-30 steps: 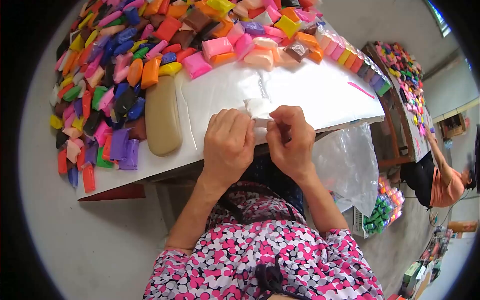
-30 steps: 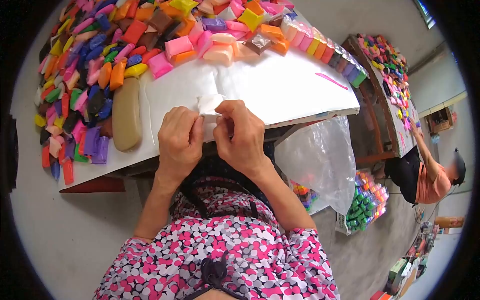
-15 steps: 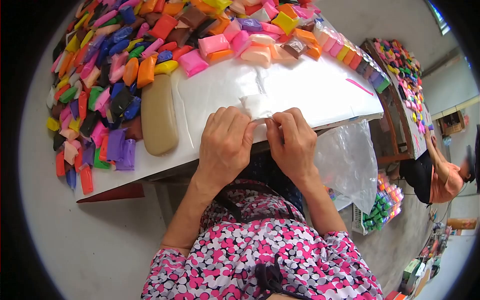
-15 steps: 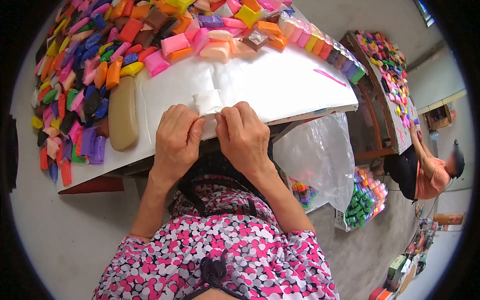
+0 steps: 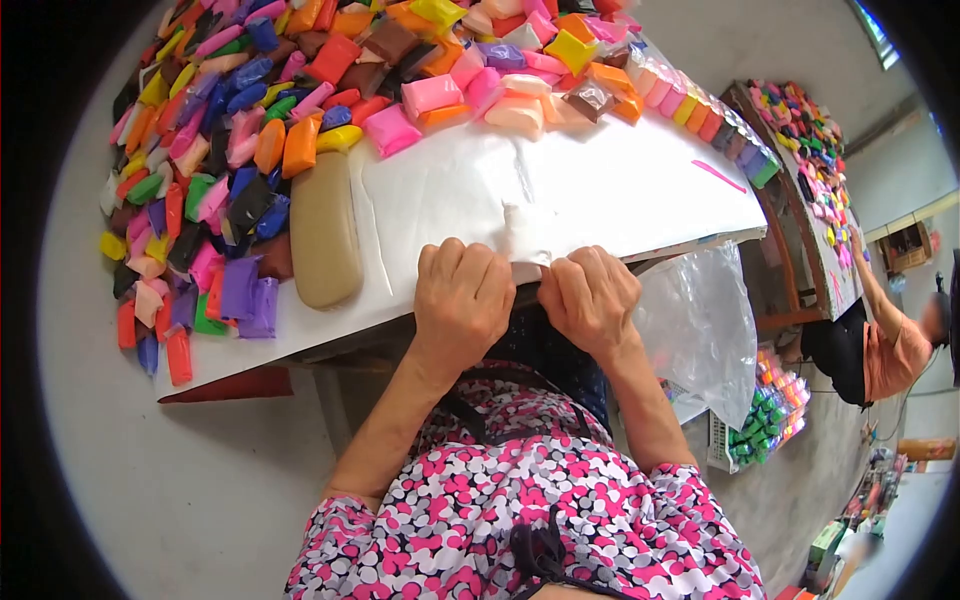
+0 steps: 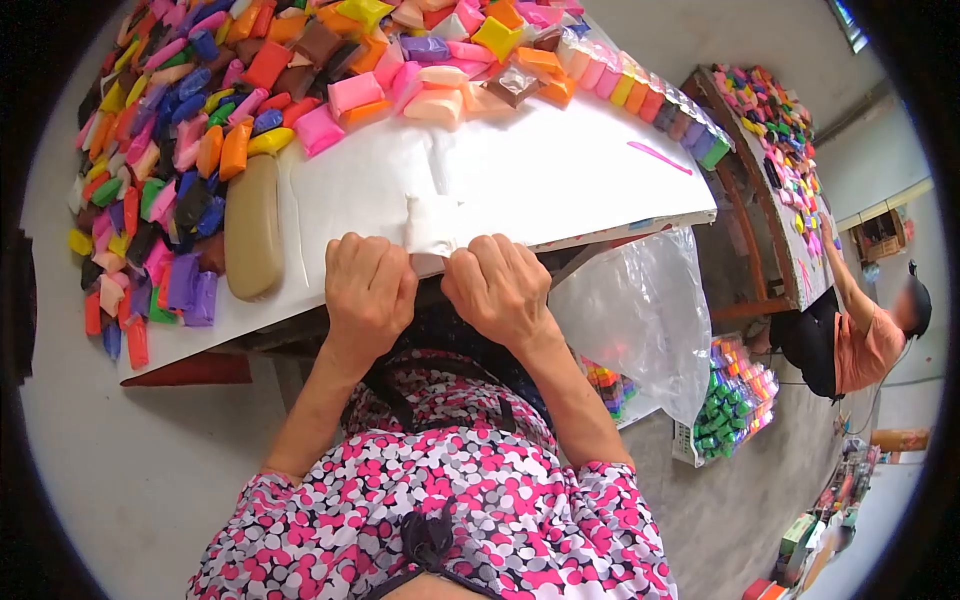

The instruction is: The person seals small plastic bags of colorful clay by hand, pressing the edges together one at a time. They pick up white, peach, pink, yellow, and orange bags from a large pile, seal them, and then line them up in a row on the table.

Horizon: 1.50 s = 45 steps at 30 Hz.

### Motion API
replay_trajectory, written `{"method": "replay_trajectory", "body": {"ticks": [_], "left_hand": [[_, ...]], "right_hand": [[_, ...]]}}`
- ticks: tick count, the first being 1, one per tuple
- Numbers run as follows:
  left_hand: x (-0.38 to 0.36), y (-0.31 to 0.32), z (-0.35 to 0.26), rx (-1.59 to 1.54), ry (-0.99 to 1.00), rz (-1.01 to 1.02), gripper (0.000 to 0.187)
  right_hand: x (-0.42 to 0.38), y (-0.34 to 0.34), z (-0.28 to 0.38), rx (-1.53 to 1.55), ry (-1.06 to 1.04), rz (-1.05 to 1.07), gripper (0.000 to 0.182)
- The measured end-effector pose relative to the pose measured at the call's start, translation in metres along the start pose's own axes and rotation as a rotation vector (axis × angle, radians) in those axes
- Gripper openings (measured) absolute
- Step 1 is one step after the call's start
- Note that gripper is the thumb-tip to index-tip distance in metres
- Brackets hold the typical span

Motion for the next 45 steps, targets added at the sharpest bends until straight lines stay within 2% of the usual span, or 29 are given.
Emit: {"method": "replay_trajectory", "body": {"ticks": [2, 5, 8, 9, 12, 13, 16, 19, 25, 28, 31, 34, 37, 40, 43, 45], "left_hand": [[-0.003, -0.002, -0.003, -0.038, 0.045, -0.016, 0.019], [-0.006, -0.012, 0.0, -0.091, 0.021, -0.1, 0.023], [-0.005, -0.017, 0.001, -0.116, -0.017, -0.139, 0.019], [-0.005, -0.017, 0.001, -0.117, -0.023, -0.144, 0.018], [-0.005, -0.018, 0.002, -0.118, -0.025, -0.159, 0.016], [-0.006, -0.018, 0.002, -0.116, -0.023, -0.163, 0.017], [-0.006, -0.02, 0.003, -0.11, -0.017, -0.164, 0.017], [-0.007, -0.021, 0.006, -0.127, -0.022, -0.158, 0.017], [-0.004, -0.023, 0.007, -0.203, -0.019, -0.151, 0.019], [-0.003, -0.024, 0.003, -0.205, 0.006, -0.141, 0.019], [-0.004, -0.023, 0.001, -0.189, 0.017, -0.122, 0.019], [-0.005, -0.025, 0.004, -0.173, 0.001, -0.123, 0.019], [-0.006, -0.025, 0.005, -0.16, 0.006, -0.117, 0.018], [-0.005, -0.025, 0.003, -0.158, 0.022, -0.11, 0.018], [-0.006, -0.024, 0.002, -0.16, 0.027, -0.104, 0.018], [-0.006, -0.024, 0.004, -0.159, 0.013, -0.104, 0.018]], "right_hand": [[-0.002, -0.005, -0.002, 0.022, -0.006, -0.027, 0.015], [0.006, -0.017, -0.016, 0.327, 0.119, 0.033, 0.011], [-0.002, -0.013, -0.061, 0.684, 0.736, -0.027, 0.013], [0.006, -0.012, -0.064, 0.688, 0.768, -0.026, 0.019], [0.003, 0.021, -0.066, 0.989, 0.922, 0.197, 0.022], [0.001, 0.027, -0.066, 1.087, 1.0, 0.202, 0.025], [0.006, 0.029, -0.067, 1.042, 0.973, 0.245, 0.022], [0.0, 0.028, -0.072, 1.128, 1.046, 0.317, 0.019], [0.009, 0.018, -0.071, 1.091, 0.904, 0.354, 0.017], [0.023, 0.022, -0.06, 1.037, 0.918, 0.372, 0.016], [0.028, 0.028, -0.055, 1.102, 0.886, 0.378, 0.015], [0.028, 0.028, -0.063, 1.167, 0.843, 0.251, 0.013], [0.026, 0.028, -0.065, 1.12, 0.835, 0.192, 0.014], [0.033, 0.029, -0.061, 1.11, 0.861, 0.233, 0.014], [0.037, 0.03, -0.058, 0.956, 0.837, 0.307, 0.016], [0.043, 0.027, -0.057, 0.84, 0.743, 0.275, 0.019]]}}
Point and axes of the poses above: each hand's wrist, its own x-axis towards the middle knuckle, its own y-axis out of the palm, z = x × y, the point moved 10 cm from there along x, towards the middle knuckle, and after that the axes turned 1 degree about -y, right-handed, at the moved point
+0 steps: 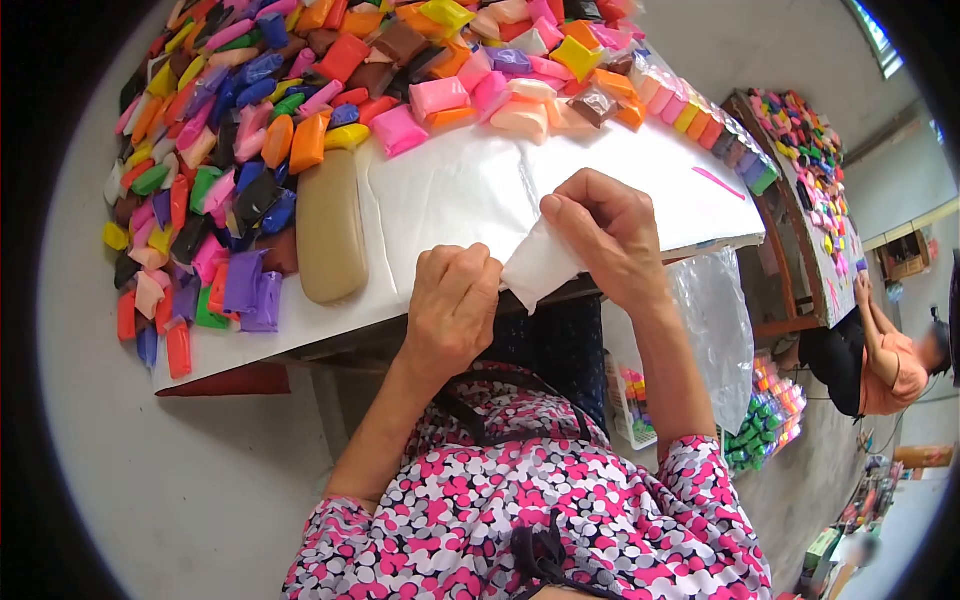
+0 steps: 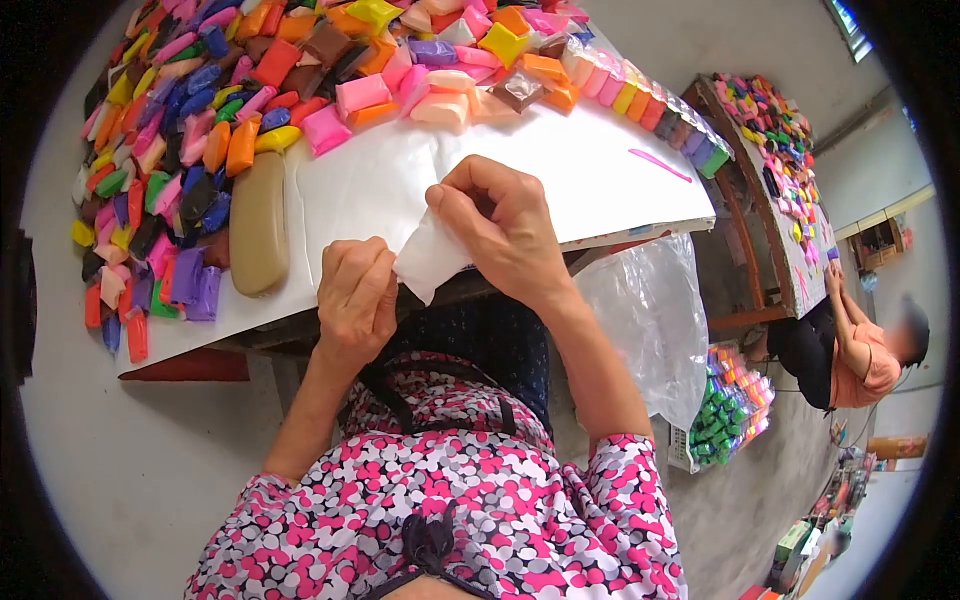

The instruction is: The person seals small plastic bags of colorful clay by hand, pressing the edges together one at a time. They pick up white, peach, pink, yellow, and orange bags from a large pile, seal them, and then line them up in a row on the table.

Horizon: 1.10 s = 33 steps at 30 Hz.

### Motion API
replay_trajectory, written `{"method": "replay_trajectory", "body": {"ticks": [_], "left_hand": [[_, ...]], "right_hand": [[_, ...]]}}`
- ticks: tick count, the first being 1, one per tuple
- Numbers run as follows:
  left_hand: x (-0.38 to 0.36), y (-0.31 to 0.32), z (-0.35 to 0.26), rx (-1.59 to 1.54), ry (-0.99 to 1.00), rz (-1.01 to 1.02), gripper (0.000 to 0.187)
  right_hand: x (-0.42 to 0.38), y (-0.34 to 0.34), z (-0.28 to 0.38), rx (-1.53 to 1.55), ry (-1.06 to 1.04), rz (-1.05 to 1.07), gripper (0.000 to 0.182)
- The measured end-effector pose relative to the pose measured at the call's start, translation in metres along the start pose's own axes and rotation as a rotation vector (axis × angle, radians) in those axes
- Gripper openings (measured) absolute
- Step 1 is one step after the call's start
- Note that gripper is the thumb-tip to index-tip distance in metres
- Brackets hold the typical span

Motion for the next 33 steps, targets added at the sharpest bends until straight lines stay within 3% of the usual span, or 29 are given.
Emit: {"method": "replay_trajectory", "body": {"ticks": [4, 8, 11, 17, 20, 26, 32, 33], "left_hand": [[0.001, 0.0, 0.005, -0.005, -0.034, -0.01, 0.025], [0.0, 0.002, 0.007, 0.009, -0.044, -0.008, 0.028], [0.004, 0.0, 0.006, 0.016, -0.075, -0.026, 0.02], [0.004, 0.0, 0.008, 0.02, -0.108, -0.019, 0.019], [0.005, -0.002, 0.012, 0.003, -0.163, -0.043, 0.019], [0.005, 0.0, 0.013, -0.009, -0.162, -0.058, 0.016], [0.011, 0.004, 0.022, -0.064, -0.249, -0.024, 0.011], [0.012, 0.005, 0.023, -0.057, -0.271, -0.013, 0.01]], "right_hand": [[0.006, 0.0, -0.002, -0.01, -0.038, -0.036, 0.026], [0.003, -0.004, -0.022, 0.134, 0.281, 0.116, 0.029], [-0.002, 0.002, -0.015, -0.015, 0.136, 0.199, 0.028], [-0.006, 0.008, -0.024, 0.04, 0.185, 0.272, 0.029], [-0.008, 0.01, -0.029, 0.088, 0.282, 0.243, 0.032], [-0.002, 0.008, -0.027, 0.366, 0.263, 0.217, 0.024], [0.004, -0.001, -0.033, 0.237, 0.133, 0.037, 0.022], [0.003, -0.01, -0.029, 0.05, 0.027, -0.076, 0.02]]}}
Point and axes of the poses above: each hand's wrist, its own x-axis towards the middle knuckle, its own y-axis out of the palm, z = x × y, the point moved 10 cm from there along x, towards the middle knuckle, and after that the axes turned 1 degree about -y, right-handed, at the moved point
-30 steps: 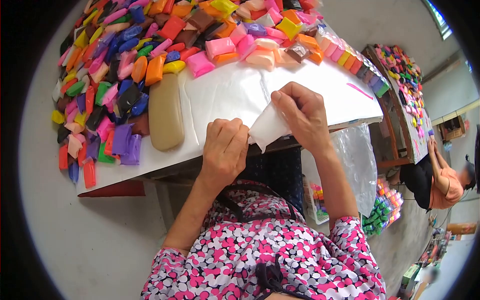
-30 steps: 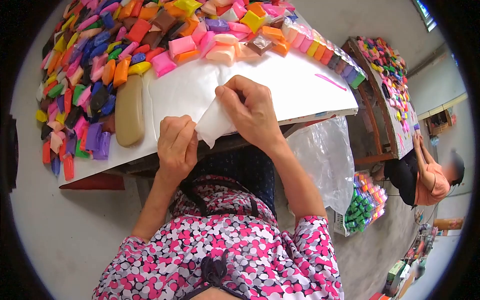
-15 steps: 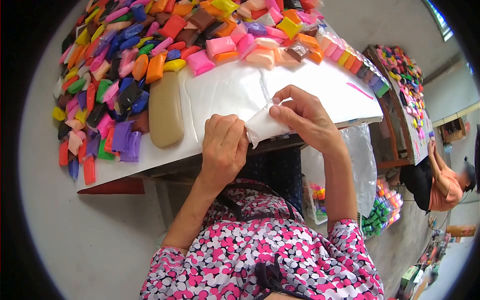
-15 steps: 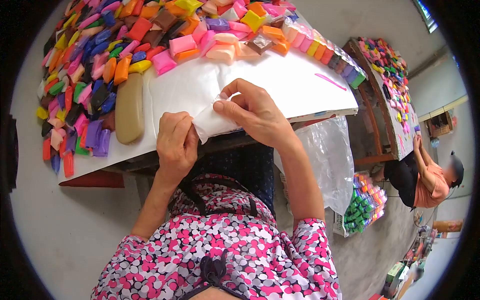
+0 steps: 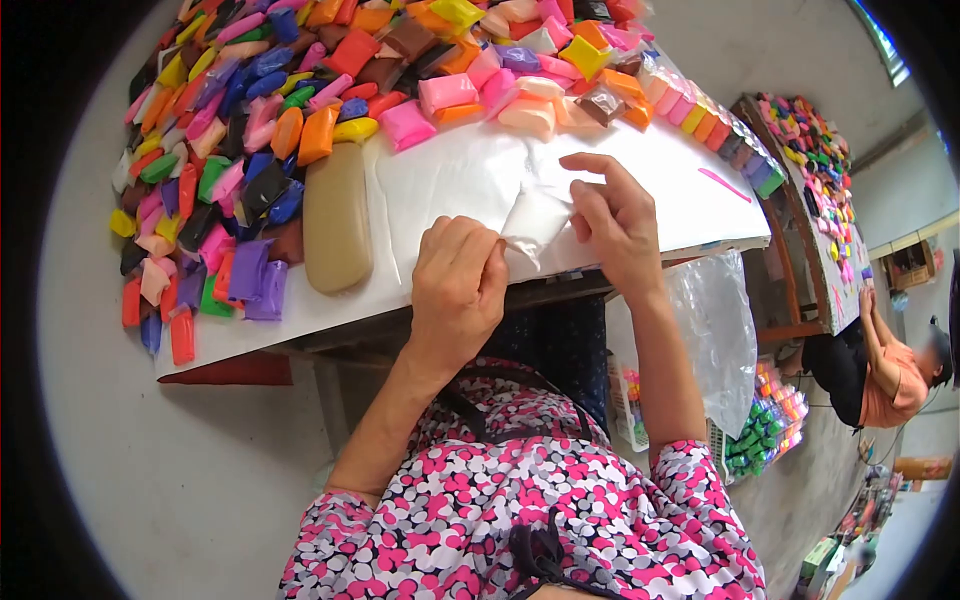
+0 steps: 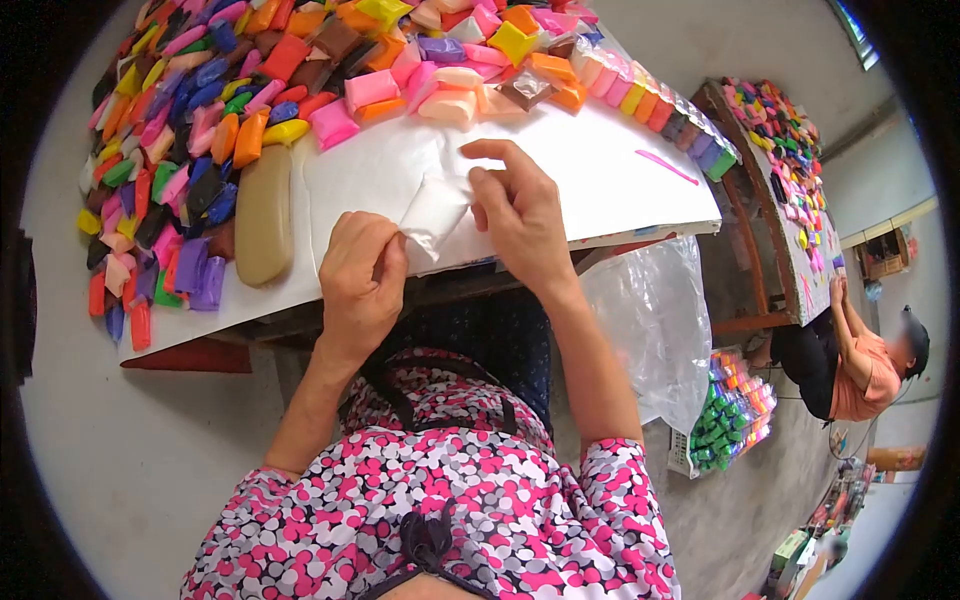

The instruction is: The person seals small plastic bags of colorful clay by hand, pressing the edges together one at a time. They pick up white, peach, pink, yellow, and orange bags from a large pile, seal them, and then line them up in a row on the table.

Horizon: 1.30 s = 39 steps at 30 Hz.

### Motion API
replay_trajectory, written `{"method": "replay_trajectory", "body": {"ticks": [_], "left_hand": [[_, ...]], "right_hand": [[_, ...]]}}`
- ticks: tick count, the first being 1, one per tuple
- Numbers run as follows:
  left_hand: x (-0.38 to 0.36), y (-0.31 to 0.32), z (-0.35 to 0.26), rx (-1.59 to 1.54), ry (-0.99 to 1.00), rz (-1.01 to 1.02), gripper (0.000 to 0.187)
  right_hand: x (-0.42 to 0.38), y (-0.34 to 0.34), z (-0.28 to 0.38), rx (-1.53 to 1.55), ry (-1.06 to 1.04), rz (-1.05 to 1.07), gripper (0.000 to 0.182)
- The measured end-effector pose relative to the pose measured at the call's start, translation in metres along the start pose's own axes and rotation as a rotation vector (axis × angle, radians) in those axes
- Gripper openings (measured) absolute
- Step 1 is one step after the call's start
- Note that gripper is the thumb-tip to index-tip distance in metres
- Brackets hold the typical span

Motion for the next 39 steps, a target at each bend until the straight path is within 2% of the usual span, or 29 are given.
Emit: {"method": "replay_trajectory", "body": {"ticks": [3, 7, 10, 16, 19, 29, 34, 37, 39], "left_hand": [[0.002, 0.004, 0.002, 0.017, -0.042, 0.018, 0.009], [0.003, 0.007, -0.001, 0.028, -0.023, 0.039, 0.007], [0.004, 0.009, -0.004, 0.031, 0.014, 0.06, 0.007], [0.004, 0.011, -0.002, 0.094, 0.012, 0.088, 0.01], [0.001, 0.013, -0.003, 0.132, 0.021, 0.101, 0.011], [0.006, 0.019, -0.011, 0.202, 0.057, 0.241, 0.012], [0.003, 0.024, -0.007, 0.186, 0.061, 0.224, 0.01], [0.004, 0.012, -0.004, 0.109, 0.014, 0.118, 0.009], [0.004, 0.002, 0.0, 0.039, -0.026, 0.034, 0.007]], "right_hand": [[-0.023, -0.011, 0.033, -0.52, -0.305, -0.292, 0.022], [-0.048, 0.02, 0.044, -0.784, -0.548, -0.136, 0.026], [-0.047, 0.028, 0.046, -0.884, -0.631, -0.143, 0.024], [-0.054, 0.039, 0.043, -0.869, -0.84, -0.094, 0.024], [-0.058, 0.039, 0.044, -0.882, -0.879, -0.076, 0.024], [-0.059, 0.038, 0.041, -0.954, -0.906, -0.027, 0.022], [-0.061, 0.038, 0.043, -0.943, -0.901, 0.016, 0.02], [-0.053, 0.025, 0.042, -0.682, -0.725, 0.05, 0.016], [-0.039, 0.008, 0.027, -0.399, -0.326, 0.052, 0.015]]}}
Point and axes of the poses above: each hand's wrist, its own x-axis towards the middle knuckle, its own y-axis out of the palm, z = x × y, the point moved 10 cm from there along x, towards the middle knuckle, and after that the axes turned 1 degree about -y, right-handed, at the moved point
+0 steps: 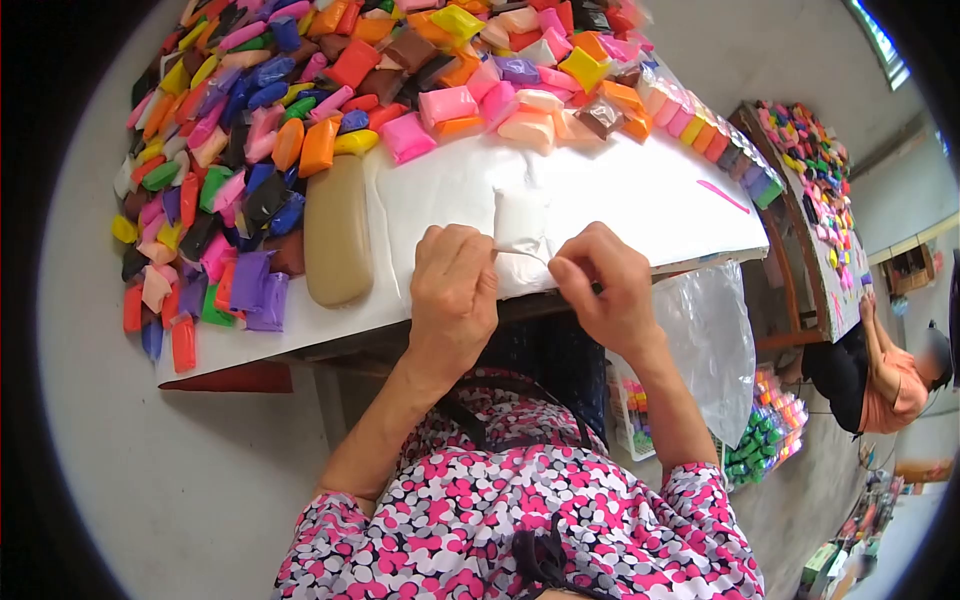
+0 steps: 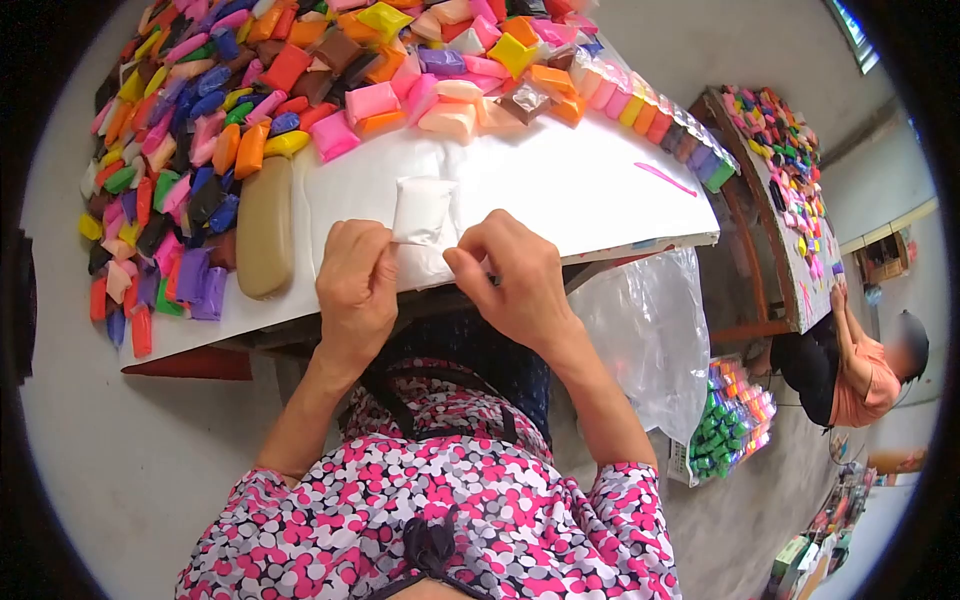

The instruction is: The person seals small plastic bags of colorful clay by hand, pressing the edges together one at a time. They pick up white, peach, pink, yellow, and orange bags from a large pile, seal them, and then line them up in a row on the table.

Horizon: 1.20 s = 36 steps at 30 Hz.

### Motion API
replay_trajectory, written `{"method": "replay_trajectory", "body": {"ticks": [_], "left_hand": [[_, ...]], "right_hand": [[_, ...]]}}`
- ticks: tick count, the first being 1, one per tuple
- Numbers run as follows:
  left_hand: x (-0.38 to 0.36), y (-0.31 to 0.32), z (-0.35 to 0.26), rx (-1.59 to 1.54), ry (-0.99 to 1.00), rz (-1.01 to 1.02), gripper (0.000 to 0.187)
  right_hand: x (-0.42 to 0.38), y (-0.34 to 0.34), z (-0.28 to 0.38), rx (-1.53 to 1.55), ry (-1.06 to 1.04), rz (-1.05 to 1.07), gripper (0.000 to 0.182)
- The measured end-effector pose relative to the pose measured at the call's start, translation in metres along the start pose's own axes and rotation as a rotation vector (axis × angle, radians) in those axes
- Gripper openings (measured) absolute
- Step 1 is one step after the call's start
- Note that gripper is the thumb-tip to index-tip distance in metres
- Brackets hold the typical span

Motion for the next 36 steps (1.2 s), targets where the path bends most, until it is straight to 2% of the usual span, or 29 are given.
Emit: {"method": "replay_trajectory", "body": {"ticks": [1, 2, 4, 6, 9, 12, 14, 16, 17, 19, 20, 23, 30, 33, 36], "left_hand": [[0.0, -0.004, 0.002, -0.033, -0.019, -0.042, 0.007], [0.0, -0.009, 0.005, -0.066, -0.037, -0.085, 0.007], [-0.001, -0.014, 0.005, -0.09, -0.061, -0.138, 0.007], [-0.002, -0.017, 0.006, -0.111, -0.094, -0.169, 0.008], [0.0, -0.02, 0.012, -0.121, -0.159, -0.179, 0.01], [0.0, -0.035, 0.016, -0.051, -0.219, -0.215, 0.016], [0.0, -0.056, 0.007, 0.052, -0.252, -0.289, 0.021], [-0.006, -0.08, -0.003, 0.075, -0.169, -0.345, 0.026], [-0.01, -0.092, -0.006, 0.087, -0.126, -0.371, 0.028], [-0.01, -0.11, 0.004, 0.114, -0.147, -0.352, 0.022], [-0.009, -0.118, 0.012, 0.1, -0.19, -0.352, 0.02], [-0.007, -0.129, 0.037, 0.082, -0.268, -0.359, 0.018], [-0.003, -0.124, 0.069, 0.06, -0.371, -0.298, 0.017], [-0.003, -0.118, 0.077, 0.058, -0.413, -0.257, 0.016], [-0.003, -0.118, 0.079, 0.078, -0.408, -0.267, 0.017]], "right_hand": [[0.0, 0.001, -0.015, 0.149, 0.19, 0.019, 0.016], [-0.004, 0.006, -0.037, 0.296, 0.341, 0.019, 0.025], [0.004, 0.021, -0.034, 0.647, 0.479, 0.142, 0.035], [0.013, 0.039, -0.022, 1.002, 0.501, 0.32, 0.056], [0.036, 0.045, 0.0, 1.101, 0.411, 0.268, 0.055], [0.048, 0.063, -0.001, 1.072, 0.412, 0.331, 0.058], [0.061, 0.066, 0.011, 0.921, 0.32, 0.287, 0.059], [0.071, 0.073, 0.019, 0.662, 0.193, 0.217, 0.059], [0.074, 0.082, 0.022, 0.564, 0.195, 0.251, 0.06], [0.082, 0.099, 0.026, 0.371, 0.195, 0.311, 0.062], [0.087, 0.106, 0.03, 0.322, 0.108, 0.282, 0.06], [0.084, 0.137, 0.015, 0.247, 0.157, 0.375, 0.057], [0.084, 0.134, 0.018, 0.296, 0.221, 0.404, 0.056], [0.087, 0.135, 0.028, 0.211, 0.127, 0.406, 0.054], [0.089, 0.131, 0.042, 0.033, -0.076, 0.326, 0.053]]}}
Point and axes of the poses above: each hand's wrist, its own x-axis towards the middle knuckle, its own y-axis out of the palm, z = x × y, the point moved 10 cm from there along x, towards the middle knuckle, and after that the axes turned 1 degree about -y, right-handed, at the moved point
